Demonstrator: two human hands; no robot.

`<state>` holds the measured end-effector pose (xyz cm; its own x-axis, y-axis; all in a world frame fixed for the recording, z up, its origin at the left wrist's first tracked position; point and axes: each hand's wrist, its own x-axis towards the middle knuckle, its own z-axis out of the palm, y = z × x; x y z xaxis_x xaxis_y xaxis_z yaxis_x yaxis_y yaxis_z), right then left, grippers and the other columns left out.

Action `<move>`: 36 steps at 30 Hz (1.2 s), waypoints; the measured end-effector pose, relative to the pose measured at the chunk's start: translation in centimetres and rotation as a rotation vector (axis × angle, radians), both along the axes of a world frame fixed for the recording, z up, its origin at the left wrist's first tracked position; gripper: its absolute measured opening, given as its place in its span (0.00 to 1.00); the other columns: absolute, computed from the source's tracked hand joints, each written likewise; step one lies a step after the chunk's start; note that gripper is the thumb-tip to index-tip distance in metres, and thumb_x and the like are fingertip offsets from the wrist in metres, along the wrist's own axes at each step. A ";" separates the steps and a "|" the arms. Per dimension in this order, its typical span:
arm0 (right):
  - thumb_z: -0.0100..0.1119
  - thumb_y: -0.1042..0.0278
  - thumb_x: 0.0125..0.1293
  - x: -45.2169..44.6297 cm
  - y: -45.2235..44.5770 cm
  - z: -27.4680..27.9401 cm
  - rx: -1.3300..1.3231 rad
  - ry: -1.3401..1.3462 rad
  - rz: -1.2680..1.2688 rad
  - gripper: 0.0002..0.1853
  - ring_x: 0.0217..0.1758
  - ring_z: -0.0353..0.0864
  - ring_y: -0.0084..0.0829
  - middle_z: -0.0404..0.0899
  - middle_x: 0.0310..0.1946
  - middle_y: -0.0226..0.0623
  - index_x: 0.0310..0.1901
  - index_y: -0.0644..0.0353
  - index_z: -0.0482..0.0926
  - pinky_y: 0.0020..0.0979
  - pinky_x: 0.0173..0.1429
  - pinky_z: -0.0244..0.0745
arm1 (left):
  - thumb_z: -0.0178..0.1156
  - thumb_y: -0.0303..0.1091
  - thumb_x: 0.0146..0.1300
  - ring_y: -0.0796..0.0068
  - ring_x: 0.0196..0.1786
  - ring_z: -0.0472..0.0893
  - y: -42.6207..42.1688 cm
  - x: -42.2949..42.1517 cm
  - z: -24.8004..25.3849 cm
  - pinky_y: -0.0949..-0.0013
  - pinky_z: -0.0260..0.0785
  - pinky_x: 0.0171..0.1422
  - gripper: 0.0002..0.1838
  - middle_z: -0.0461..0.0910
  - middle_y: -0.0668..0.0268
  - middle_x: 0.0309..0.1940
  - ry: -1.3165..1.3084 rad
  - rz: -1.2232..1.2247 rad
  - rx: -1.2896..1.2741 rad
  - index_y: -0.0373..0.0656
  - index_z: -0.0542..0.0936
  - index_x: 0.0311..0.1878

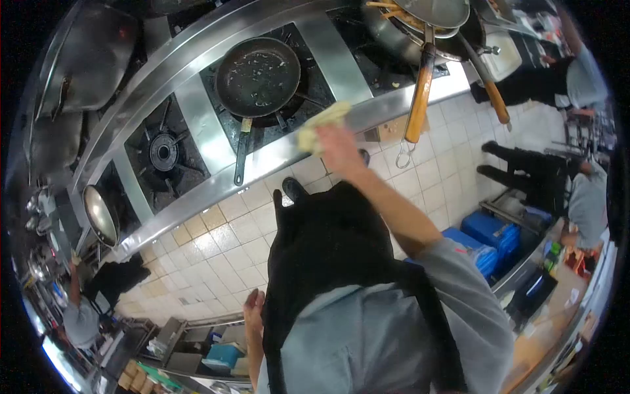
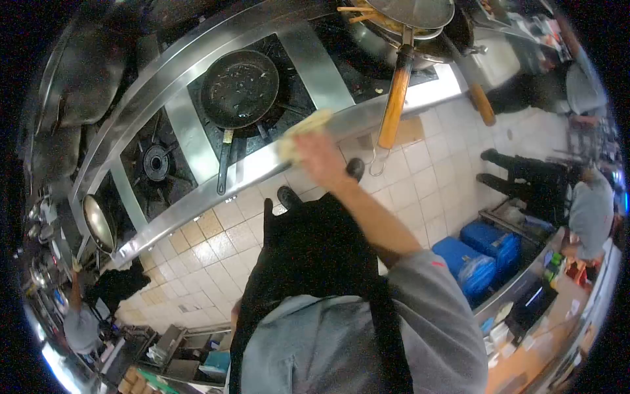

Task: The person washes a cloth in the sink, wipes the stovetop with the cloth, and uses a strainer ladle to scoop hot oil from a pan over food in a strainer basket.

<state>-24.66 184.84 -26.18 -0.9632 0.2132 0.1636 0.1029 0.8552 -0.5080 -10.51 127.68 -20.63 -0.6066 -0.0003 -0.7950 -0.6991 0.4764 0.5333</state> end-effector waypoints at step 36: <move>0.65 0.73 0.57 3.8 14.9 -0.9 -0.251 0.262 -0.365 0.28 0.62 0.73 0.52 0.76 0.57 0.49 0.62 0.60 0.73 0.44 0.68 0.69 | 0.64 0.47 0.71 0.67 0.60 0.78 13.6 -15.7 8.6 0.64 0.68 0.66 0.29 0.79 0.58 0.58 0.167 0.129 -0.006 0.35 0.74 0.66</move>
<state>-20.88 199.77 -27.13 -0.7523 0.5914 0.2901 0.2140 0.6359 -0.7415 -26.18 141.27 -12.06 -0.7245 -0.0914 -0.6832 -0.6568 0.3920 0.6442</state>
